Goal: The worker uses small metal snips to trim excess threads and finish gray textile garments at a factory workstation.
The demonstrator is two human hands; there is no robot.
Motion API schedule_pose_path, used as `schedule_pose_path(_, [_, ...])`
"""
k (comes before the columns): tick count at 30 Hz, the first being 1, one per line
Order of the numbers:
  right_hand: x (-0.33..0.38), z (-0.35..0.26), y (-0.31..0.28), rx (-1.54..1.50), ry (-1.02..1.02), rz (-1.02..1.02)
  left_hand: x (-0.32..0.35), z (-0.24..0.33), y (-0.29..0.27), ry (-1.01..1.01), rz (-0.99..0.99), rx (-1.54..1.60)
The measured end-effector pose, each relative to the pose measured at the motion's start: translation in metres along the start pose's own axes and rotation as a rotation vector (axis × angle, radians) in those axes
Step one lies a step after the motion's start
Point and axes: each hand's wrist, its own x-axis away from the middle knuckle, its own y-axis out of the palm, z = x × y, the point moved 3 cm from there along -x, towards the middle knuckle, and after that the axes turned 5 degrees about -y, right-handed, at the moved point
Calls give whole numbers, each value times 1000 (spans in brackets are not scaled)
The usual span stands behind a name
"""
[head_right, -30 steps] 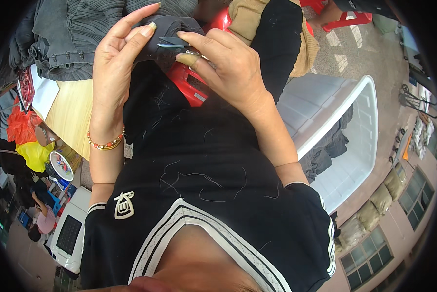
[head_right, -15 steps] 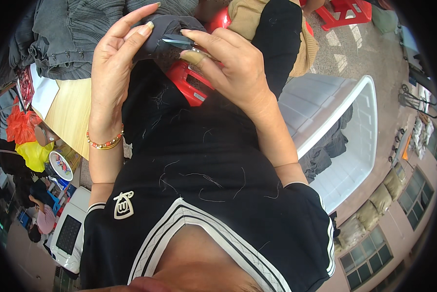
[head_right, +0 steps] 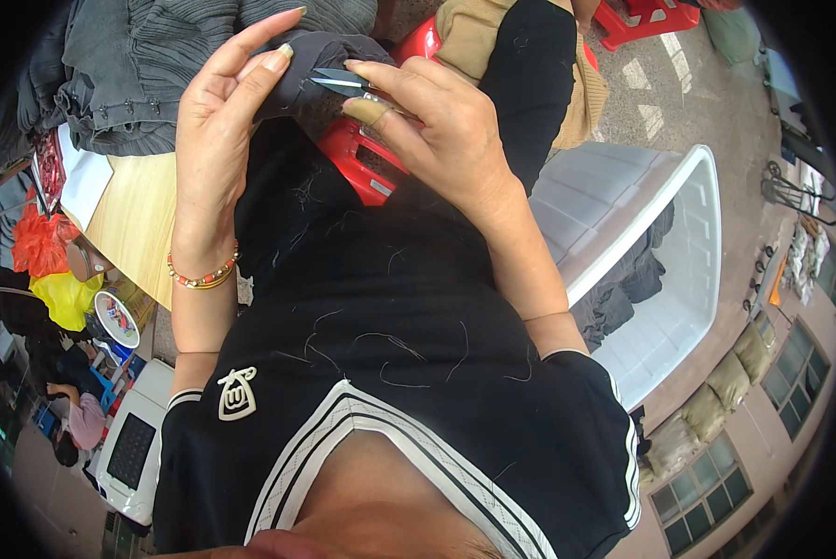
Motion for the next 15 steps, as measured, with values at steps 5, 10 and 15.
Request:
schedule_pose_path(5, [2,3,0,9,-49,33,0,14,11,-92,30,86])
schedule_pose_path(10, [0,0,0,75,-102,43,-1,6,3,-10,-9,-32])
schedule_pose_path(15, [1,1,1,60,-74,37,-1,5,2,-13,-17,-41])
